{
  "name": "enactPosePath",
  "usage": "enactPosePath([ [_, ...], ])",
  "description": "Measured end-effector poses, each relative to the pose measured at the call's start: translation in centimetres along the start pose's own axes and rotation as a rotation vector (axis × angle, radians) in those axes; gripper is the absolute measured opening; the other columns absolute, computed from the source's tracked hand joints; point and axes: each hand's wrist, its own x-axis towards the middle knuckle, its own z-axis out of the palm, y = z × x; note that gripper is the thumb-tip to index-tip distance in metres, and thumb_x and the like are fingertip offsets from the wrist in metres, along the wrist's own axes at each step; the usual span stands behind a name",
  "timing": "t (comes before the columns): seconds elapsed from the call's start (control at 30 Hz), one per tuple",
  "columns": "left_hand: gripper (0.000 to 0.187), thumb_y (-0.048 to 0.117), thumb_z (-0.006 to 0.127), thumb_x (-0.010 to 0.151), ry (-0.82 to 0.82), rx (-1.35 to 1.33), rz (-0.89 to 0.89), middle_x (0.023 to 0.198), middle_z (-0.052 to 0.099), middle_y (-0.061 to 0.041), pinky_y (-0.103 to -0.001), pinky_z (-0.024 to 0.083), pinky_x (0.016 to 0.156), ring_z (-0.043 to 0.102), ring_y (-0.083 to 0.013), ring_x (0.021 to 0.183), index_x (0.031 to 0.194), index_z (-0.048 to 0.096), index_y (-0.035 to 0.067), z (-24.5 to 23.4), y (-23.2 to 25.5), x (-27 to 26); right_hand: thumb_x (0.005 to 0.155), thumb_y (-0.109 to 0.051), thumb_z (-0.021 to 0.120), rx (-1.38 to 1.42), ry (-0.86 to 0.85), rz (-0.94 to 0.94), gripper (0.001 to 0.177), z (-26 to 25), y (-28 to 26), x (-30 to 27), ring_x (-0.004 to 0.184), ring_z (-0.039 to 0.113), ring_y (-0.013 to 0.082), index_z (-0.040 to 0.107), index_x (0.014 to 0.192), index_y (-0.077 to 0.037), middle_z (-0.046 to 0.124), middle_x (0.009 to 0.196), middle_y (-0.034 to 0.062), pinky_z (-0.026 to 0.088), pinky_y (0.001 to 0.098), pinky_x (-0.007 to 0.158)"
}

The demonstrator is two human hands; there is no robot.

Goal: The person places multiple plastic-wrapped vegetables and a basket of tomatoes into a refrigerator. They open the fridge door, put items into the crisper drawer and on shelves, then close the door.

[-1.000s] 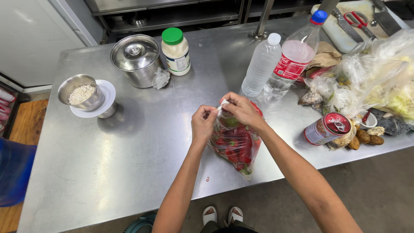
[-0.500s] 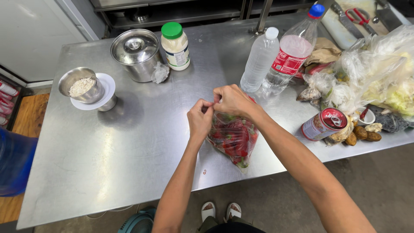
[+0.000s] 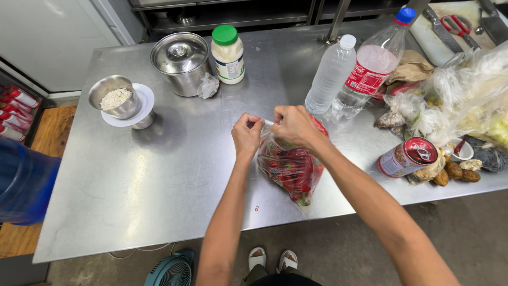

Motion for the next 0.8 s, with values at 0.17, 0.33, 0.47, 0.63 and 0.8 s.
enactPosePath([
  [0.17,0.041,0.002,0.064,0.078,-0.241,0.274,0.548,0.092,0.068,-0.018,-0.045,0.051,0.078,0.063,-0.035,0.085,0.119,0.07,-0.002,-1.8,2.3,-1.4,0.072,-0.015,0.072,0.09,-0.03,-0.103,0.016,-1.3,0.7,-0.2,0.062,0.068,0.0264,0.069,0.081,-0.002,0.068,0.068,0.0148,0.054,0.0409,0.061],
  [0.33,0.015,0.005,0.059,0.088,-0.314,0.668,0.57,0.096,0.069,-0.018,-0.049,0.052,0.083,0.065,-0.0388,0.094,0.101,0.066,0.002,-1.3,4.4,-1.8,0.074,-0.014,0.073,0.106,-0.003,-0.126,0.018,-1.1,0.4,-0.1,0.066,0.07,0.0292,0.07,0.086,-0.001,0.069,0.07,0.0177,0.054,0.0405,0.066],
  [0.47,0.018,0.011,0.051,0.097,-0.461,0.616,0.245,0.089,0.071,-0.025,-0.055,0.053,0.078,0.069,-0.0449,0.086,0.106,0.064,0.003,-0.6,4.6,-1.9,0.078,-0.018,0.073,0.061,-0.052,-0.03,0.019,-1.3,0.3,-0.5,0.068,0.071,0.0313,0.07,0.088,-0.002,0.071,0.074,0.0182,0.054,0.0413,0.068],
  [0.63,0.019,0.013,0.047,0.099,-0.422,0.449,0.164,0.087,0.071,-0.027,-0.058,0.05,0.073,0.067,-0.0492,0.083,0.111,0.061,0.006,-0.2,4.1,-3.3,0.076,-0.019,0.074,-0.025,-0.13,0.036,0.019,-1.5,0.0,-0.3,0.067,0.07,0.0322,0.067,0.079,-0.002,0.071,0.071,0.0187,0.053,0.0424,0.067],
  [0.8,0.017,0.014,0.046,0.102,-0.398,0.36,0.144,0.087,0.072,-0.021,-0.052,0.051,0.068,0.069,-0.0411,0.078,0.107,0.061,0.007,-0.1,3.9,-4.2,0.075,-0.01,0.067,0.087,-0.14,0.025,0.016,-0.5,0.7,0.0,0.06,0.063,0.0287,0.056,0.072,0.0,0.065,0.064,0.0175,0.049,0.045,0.059],
])
